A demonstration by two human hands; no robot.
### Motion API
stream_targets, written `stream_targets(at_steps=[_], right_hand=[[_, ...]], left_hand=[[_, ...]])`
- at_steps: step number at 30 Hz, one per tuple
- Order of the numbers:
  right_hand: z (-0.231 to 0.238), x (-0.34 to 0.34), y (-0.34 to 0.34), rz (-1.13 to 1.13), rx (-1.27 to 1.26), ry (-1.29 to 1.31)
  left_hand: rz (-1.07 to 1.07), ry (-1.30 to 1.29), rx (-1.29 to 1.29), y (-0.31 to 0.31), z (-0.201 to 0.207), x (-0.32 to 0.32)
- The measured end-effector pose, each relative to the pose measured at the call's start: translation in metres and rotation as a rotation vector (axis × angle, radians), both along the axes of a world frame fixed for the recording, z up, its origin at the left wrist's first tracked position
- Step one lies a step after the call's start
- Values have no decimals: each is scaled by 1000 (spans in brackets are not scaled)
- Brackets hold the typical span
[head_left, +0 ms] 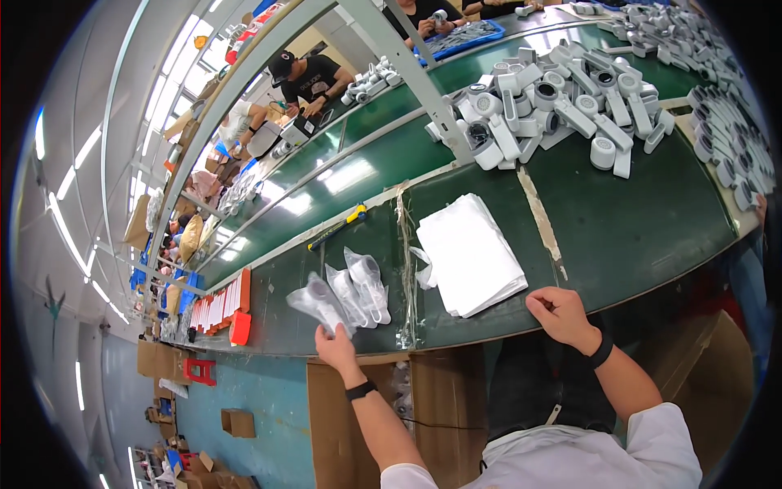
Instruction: The person picks up a fan from a pile, slides it into a plastic bag, and places the bagged fan into a cardboard box, repeating the process for several fans.
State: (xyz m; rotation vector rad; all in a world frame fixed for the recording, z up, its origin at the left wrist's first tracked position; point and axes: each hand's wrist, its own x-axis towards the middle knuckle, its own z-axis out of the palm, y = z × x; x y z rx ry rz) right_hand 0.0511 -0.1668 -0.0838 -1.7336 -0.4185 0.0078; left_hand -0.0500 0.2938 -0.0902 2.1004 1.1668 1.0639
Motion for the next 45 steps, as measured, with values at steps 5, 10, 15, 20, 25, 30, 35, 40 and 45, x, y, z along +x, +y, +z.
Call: stream_targets(at_steps=[5, 10, 15, 20, 25, 30, 35, 40, 45], right_hand=[[-6, 2, -3, -32, 18, 13], [-4, 0, -2, -82, 14, -22], [7, 6, -8, 24, 74, 149], [57, 33, -45, -180, -94, -14], [68, 104, -110, -523, -350, -22], [51, 185, -143, -677, -699, -52], [46, 229, -131, -654, -916, -55], [40, 240, -127, -642, -934, 146], [28, 222, -124, -576, -958, -30]], left_hand=[[-4, 182, 40, -26, 2, 25], [3, 27, 548, -24, 1, 23], [-496, -197, 160, -160, 53, 55], [-937, 2, 268, -238, 46, 88], [-952, 276, 498, -243, 38, 101], [-963, 94, 453, -242, 43, 105], [-957, 70, 381, -247, 47, 100], [-955, 59, 271, -246, 47, 92], [-960, 42, 237, -245, 47, 95]])
